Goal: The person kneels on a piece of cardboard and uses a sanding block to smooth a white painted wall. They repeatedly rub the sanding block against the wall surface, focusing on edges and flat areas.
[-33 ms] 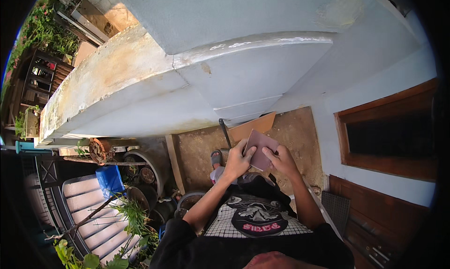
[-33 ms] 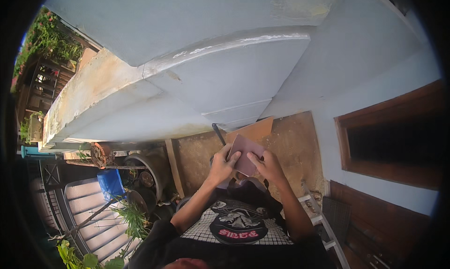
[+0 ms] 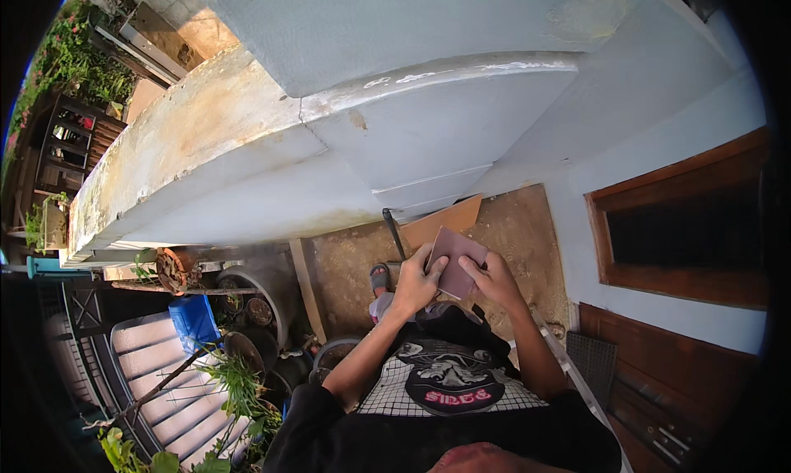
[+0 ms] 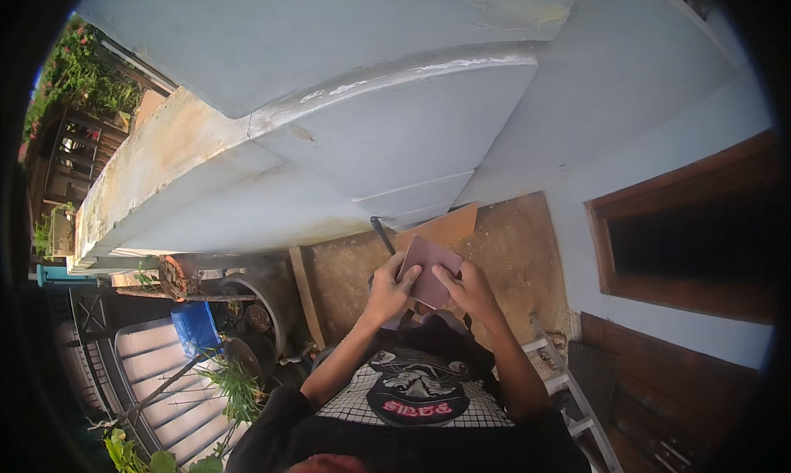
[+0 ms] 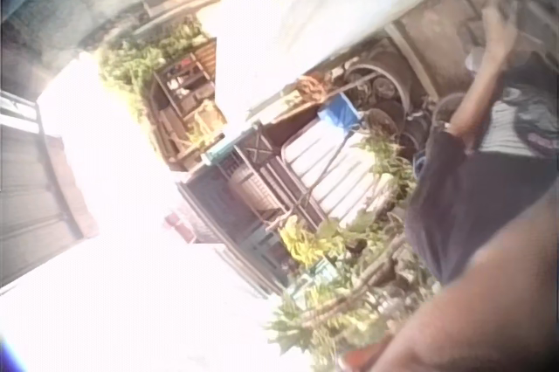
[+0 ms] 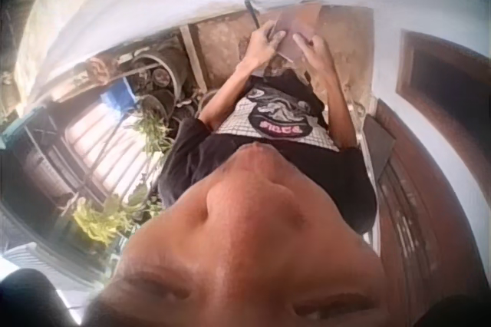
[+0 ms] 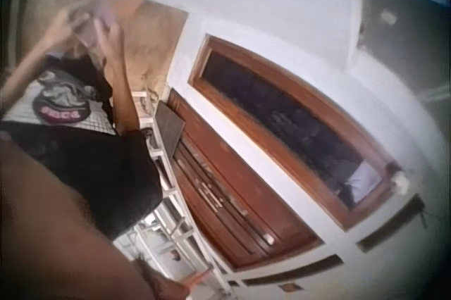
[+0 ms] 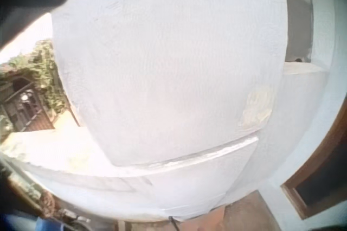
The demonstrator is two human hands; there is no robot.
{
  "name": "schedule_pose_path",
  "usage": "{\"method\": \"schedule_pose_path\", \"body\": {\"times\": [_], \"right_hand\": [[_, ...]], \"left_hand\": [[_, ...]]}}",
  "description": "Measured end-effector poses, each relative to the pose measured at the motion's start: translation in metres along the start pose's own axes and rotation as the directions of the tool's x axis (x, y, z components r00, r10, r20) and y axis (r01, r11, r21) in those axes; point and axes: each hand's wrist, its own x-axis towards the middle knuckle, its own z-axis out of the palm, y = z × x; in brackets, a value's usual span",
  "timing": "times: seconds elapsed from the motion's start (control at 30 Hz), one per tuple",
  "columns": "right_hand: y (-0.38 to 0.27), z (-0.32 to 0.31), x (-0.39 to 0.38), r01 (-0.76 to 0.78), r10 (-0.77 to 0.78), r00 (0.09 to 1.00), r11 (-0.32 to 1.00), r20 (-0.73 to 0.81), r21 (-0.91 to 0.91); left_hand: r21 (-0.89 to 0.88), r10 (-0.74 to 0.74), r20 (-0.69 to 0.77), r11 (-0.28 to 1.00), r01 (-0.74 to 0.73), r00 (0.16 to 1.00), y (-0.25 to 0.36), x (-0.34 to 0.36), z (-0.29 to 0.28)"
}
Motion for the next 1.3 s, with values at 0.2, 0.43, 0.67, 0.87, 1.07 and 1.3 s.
{"method": "schedule_pose_path", "body": {"times": [0.2, 0.43, 0.67, 0.87, 1.07, 1.3], "right_hand": [[0.008, 0.036, 0.003, 0.101, -0.101, 0.960, 0.995, -0.259, -0.012], [-0.004, 0.083, -0.012, 0.143, -0.090, 0.910, 0.985, -0.405, 0.101], [-0.002, 0.110, -0.014, 0.133, -0.094, 0.912, 0.989, -0.398, 0.071], [-0.022, 0.084, -0.006, 0.191, -0.209, 0.936, 0.978, -0.283, -0.088], [-0.030, 0.025, 0.020, 0.304, -0.322, 0.940, 0.940, -0.108, -0.158], [-0.029, -0.066, 0.048, 0.291, -0.276, 0.956, 0.937, 0.100, -0.193]], "left_hand": [[0.070, 0.166, 0.022, 0.983, -0.167, 0.986, 0.005, 0.006, -0.025], [0.235, 0.271, 0.129, 0.926, -0.295, 0.954, 0.007, 0.010, -0.070], [0.329, 0.365, 0.153, 0.857, -0.396, 0.918, -0.005, 0.004, -0.087], [0.273, 0.331, 0.102, 0.898, -0.346, 0.938, 0.000, 0.002, -0.080], [0.224, 0.157, -0.045, 0.964, -0.143, 0.987, 0.005, 0.011, -0.044], [0.047, 0.163, -0.292, 0.987, -0.156, 0.942, 0.008, 0.024, 0.050]]}}
